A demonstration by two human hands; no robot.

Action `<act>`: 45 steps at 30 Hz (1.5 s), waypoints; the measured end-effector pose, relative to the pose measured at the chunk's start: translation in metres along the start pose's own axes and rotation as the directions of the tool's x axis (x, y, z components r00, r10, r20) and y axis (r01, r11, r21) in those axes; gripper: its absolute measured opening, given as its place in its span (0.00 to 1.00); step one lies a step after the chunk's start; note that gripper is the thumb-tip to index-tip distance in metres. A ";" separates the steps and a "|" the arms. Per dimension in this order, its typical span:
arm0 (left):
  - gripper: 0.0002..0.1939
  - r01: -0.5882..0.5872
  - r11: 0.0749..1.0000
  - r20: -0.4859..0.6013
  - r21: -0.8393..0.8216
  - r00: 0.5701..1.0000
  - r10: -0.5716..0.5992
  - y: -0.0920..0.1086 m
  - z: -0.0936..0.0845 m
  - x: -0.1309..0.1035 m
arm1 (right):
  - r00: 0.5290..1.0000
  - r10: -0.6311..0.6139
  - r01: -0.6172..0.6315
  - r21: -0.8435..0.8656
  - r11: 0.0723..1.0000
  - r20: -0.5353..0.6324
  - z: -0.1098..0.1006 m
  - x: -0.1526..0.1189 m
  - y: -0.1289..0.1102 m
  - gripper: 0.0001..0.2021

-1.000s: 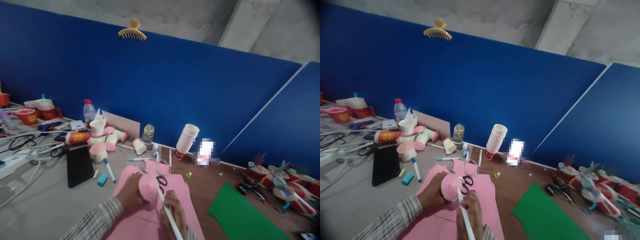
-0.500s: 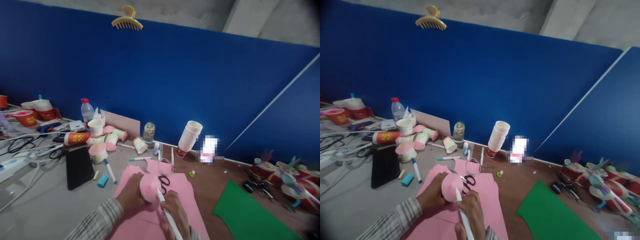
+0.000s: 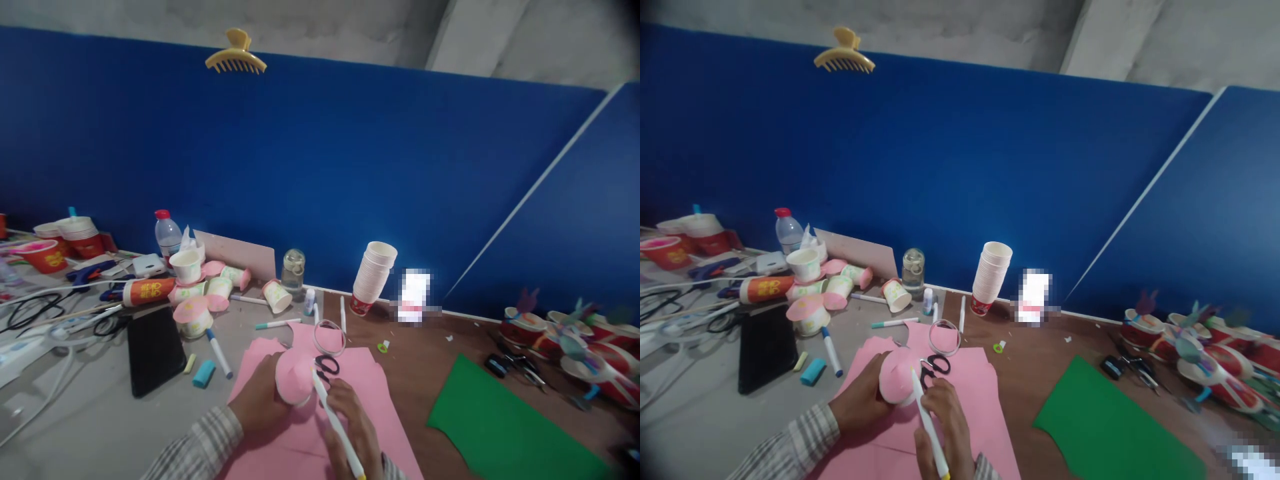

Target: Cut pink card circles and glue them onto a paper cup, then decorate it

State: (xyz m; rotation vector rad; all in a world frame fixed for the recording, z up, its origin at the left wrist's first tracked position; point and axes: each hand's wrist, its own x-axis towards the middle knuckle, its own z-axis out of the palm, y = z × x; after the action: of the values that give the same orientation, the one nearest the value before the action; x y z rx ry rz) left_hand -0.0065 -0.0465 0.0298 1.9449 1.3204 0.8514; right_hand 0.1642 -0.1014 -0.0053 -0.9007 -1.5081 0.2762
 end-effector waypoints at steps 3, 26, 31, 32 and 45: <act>0.24 -0.046 0.999 -0.012 -0.013 0.999 0.046 -0.010 0.002 -0.002 | 0.998 -0.047 0.047 -0.016 0.999 0.048 -0.002 -0.007 0.011 0.16; 0.39 0.098 0.994 -0.070 0.037 0.993 -0.095 -0.038 0.008 0.002 | 0.993 -0.068 0.069 -0.003 0.998 0.093 -0.003 0.000 0.002 0.17; 0.24 0.079 0.988 -0.148 0.131 0.987 -0.060 -0.034 0.013 0.003 | 0.981 -0.062 0.061 0.011 0.998 0.185 -0.003 0.001 0.002 0.19; 0.22 0.074 0.989 -0.153 0.129 0.987 -0.054 -0.033 0.014 0.003 | 0.979 -0.060 0.059 0.013 0.998 0.194 -0.003 0.001 0.003 0.19; 0.24 0.092 0.995 -0.116 0.037 0.989 -0.088 -0.033 0.012 0.000 | 0.969 0.008 -0.011 0.013 1.000 0.246 -0.004 0.005 0.003 0.19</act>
State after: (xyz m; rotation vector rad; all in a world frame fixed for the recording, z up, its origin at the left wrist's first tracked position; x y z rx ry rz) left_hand -0.0146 -0.0388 -0.0038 1.8768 1.4923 0.9088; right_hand 0.1701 -0.0974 -0.0033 -0.8865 -1.7279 0.4178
